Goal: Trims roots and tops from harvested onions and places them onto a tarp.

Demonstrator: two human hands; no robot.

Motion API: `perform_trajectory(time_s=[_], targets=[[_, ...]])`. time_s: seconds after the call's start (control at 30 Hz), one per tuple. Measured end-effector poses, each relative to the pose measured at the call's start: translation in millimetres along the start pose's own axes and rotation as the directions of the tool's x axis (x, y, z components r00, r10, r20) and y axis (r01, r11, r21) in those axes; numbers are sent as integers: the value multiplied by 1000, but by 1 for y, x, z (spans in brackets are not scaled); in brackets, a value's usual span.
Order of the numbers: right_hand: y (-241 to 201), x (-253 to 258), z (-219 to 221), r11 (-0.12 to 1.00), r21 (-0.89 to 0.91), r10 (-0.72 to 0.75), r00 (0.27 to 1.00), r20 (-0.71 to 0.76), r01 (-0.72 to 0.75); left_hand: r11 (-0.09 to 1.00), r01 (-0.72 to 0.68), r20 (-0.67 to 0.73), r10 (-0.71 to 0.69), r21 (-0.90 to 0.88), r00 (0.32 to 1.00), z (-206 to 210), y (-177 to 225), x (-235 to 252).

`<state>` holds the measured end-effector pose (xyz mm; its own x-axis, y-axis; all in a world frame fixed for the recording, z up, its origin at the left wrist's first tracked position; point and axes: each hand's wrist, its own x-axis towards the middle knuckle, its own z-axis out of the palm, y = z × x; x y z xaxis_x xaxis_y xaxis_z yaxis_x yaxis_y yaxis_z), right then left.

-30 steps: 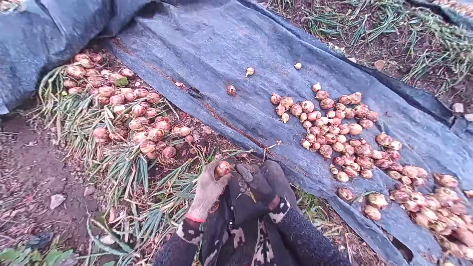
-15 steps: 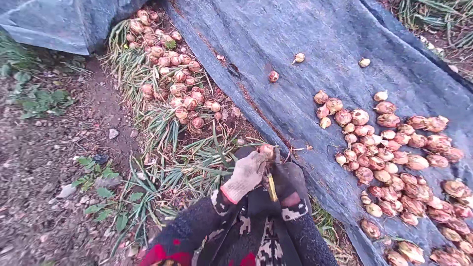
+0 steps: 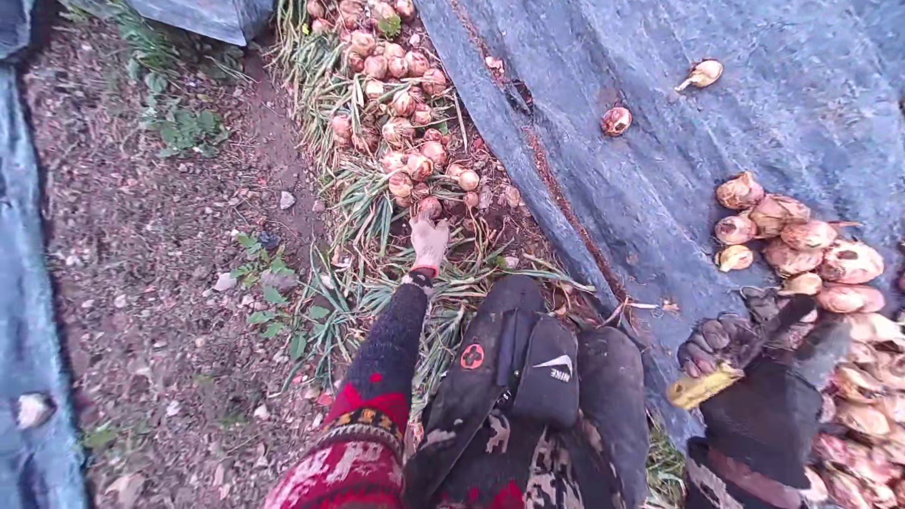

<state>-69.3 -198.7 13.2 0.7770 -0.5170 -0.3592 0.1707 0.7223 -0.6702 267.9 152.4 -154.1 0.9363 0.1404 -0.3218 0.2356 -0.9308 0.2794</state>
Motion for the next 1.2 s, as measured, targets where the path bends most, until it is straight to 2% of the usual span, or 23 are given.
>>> perform_trajectory(time_s=[0.07, 0.13, 0.23, 0.33, 0.37, 0.43, 0.47, 0.5, 0.53, 0.57, 0.6, 0.67, 0.7, 0.73, 0.8, 0.87, 0.93, 0.97, 1.0, 1.03, 1.07, 1.13, 1.2], targets=[[28, -4, 8, 970, -193, 117, 977, -176, -151, 996, 88, -27, -88, -5, 996, 18, -25, 34], [55, -16, 3, 919, -285, 190, 939, -286, -273, 991, 129, -6, -129, -19, 992, 34, -35, 63], [82, -37, -9, 871, -349, 237, 919, -315, -345, 983, 182, 33, -182, 5, 983, 52, -29, 97], [92, -47, -15, 820, -417, 258, 903, -343, -392, 964, 254, -18, -253, 80, 967, 56, -12, 101], [91, -46, -13, 796, -459, 242, 902, -356, -395, 962, 269, -2, -269, 50, 963, 53, -9, 95], [88, -42, -5, 736, -558, 196, 909, -367, -383, 923, 316, 119, -297, -217, 948, 46, -15, 78], [88, -38, 0, 707, -598, 183, 914, -361, -378, 826, 367, 225, -296, -428, 928, 42, -24, 69], [90, -33, 2, 694, -620, 180, 922, -343, -366, 658, 417, 333, -258, -627, 907, 40, -36, 60], [93, -29, 4, 676, -648, 174, 931, -322, -350, 479, 459, 431, -174, -749, 885, 37, -49, 50], [96, -24, 5, 635, -696, 165, 939, -301, -335, 349, 489, 493, -86, -799, 866, 32, -59, 41], [100, -20, 7, 556, -767, 148, 947, -286, -319, 265, 508, 526, -7, -819, 851, 25, -64, 30], [107, -15, 11, 299, -907, 122, 954, -273, -297, 141, 544, 558, 96, -827, 824, 8, -66, -2], [111, -13, 16, 227, -936, 108, 962, -252, -270, 90, 558, 566, 148, -825, 811, 1, -64, -18], [114, -14, 24, 257, -938, 101, 972, -214, -233, 45, 562, 558, 201, -826, 805, -5, -61, -36], [116, -21, 46, 426, -890, 113, 986, -123, -160, -8, 539, 504, 339, -843, 794, -16, -53, -72], [119, -29, 60, 585, -809, 88, 996, -5, -55, 4, 494, 443, 450, -869, 776, -28, -38, -107], [117, -37, 68, 607, -795, 67, 997, 45, -5, 143, 406, 418, 518, -902, 746, -47, -15, -138], [115, -42, 71, 564, -826, 58, 998, 34, -5, 275, 316, 418, 541, -908, 730, -59, -4, -154], [112, -45, 72, 513, -859, 57, 998, 31, -3, 443, 169, 420, 563, -881, 712, -71, 8, -168], [106, -49, 75, 478, -878, 76, 996, 46, 4, 601, -22, 423, 588, -799, 690, -85, 21, -182], [100, -55, 79, 463, -886, 115, 992, 60, 0, 695, -198, 431, 617, -691, 659, -95, 31, -197], [96, -62, 83, 530, -846, 186, 981, 56, -52, 747, -411, 461, 653, -522, 602, -106, 45, -227], [105, -61, 78, 635, -759, 248, 968, 29, -140, 742, -500, 488, 671, -447, 558, -105, 48, -249]])
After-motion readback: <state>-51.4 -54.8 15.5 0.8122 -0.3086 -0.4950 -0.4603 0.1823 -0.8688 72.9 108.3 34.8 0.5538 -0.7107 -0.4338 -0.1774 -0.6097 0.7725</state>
